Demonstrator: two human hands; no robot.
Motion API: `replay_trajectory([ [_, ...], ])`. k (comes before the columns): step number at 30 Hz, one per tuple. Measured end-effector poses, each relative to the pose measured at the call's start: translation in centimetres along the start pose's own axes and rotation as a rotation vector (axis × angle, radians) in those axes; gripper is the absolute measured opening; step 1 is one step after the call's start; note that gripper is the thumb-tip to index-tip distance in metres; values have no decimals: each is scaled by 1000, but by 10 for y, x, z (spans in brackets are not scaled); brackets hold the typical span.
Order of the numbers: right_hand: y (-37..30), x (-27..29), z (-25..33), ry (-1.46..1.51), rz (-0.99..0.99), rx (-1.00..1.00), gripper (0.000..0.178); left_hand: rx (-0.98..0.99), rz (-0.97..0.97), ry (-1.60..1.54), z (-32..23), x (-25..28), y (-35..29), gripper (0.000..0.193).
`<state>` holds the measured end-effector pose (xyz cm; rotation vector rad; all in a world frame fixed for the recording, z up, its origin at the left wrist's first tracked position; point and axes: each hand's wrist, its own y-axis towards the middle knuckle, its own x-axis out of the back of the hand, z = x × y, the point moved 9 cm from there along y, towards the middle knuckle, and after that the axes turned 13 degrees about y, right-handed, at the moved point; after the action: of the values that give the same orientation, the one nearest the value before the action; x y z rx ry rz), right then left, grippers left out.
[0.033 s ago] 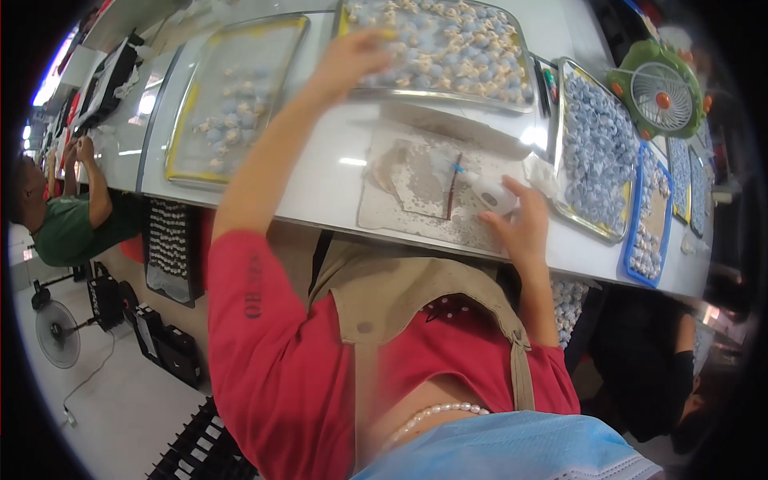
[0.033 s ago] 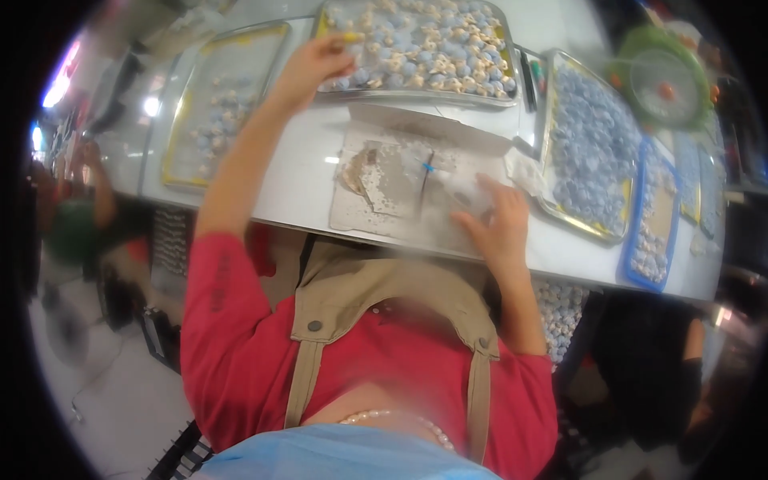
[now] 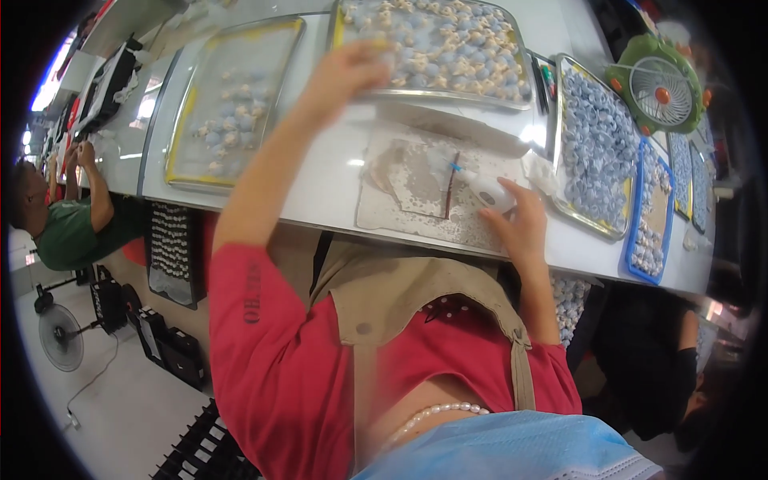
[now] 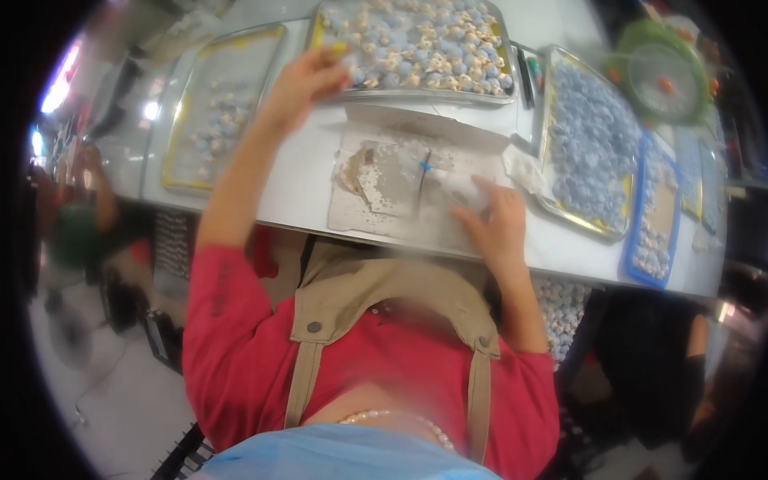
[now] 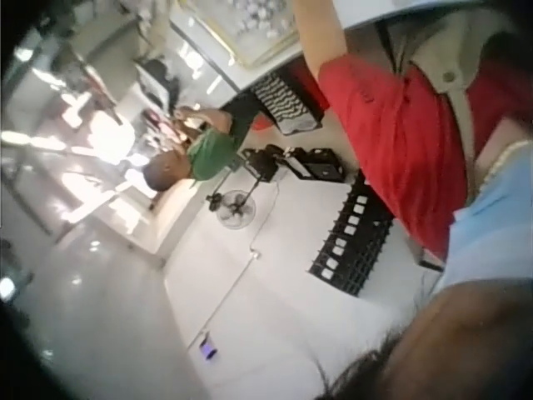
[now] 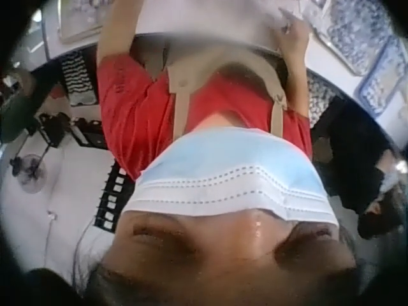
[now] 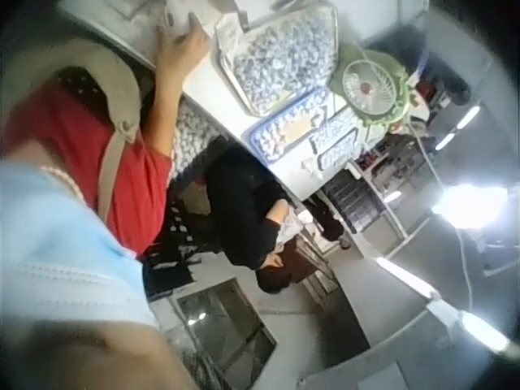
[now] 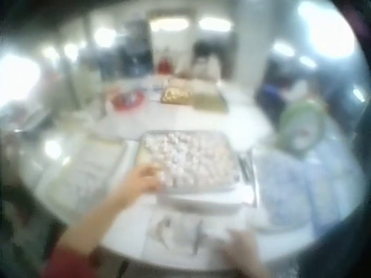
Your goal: The person applies glue from a squeeze bottle onto small figurine pieces, connects the parts together by hand, and places the assembled pieces onto a tray before opening a bottle.
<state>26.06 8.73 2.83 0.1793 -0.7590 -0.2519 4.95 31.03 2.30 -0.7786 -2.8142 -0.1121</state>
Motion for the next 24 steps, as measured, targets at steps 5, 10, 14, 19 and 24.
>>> replay_trajectory([
  [5, -8, -7, -16, 196, -35, -92, 33, 301, 182, -586, 17, -93, -119, 34],
  [10, -21, 5, -9, 632, -134, -207, 20, 517, 164, -923, 25, -139, -156, 33],
  [14, -31, 21, 12, 610, -193, -130, 22, 439, 109, -767, 29, -137, -163, 37],
  [19, -24, 31, 71, 172, -141, 215, 28, 329, 66, -531, 27, -125, -170, 34],
  [24, -22, 23, 98, 85, -103, 264, 31, 298, 30, -448, 24, -116, -177, 34],
])
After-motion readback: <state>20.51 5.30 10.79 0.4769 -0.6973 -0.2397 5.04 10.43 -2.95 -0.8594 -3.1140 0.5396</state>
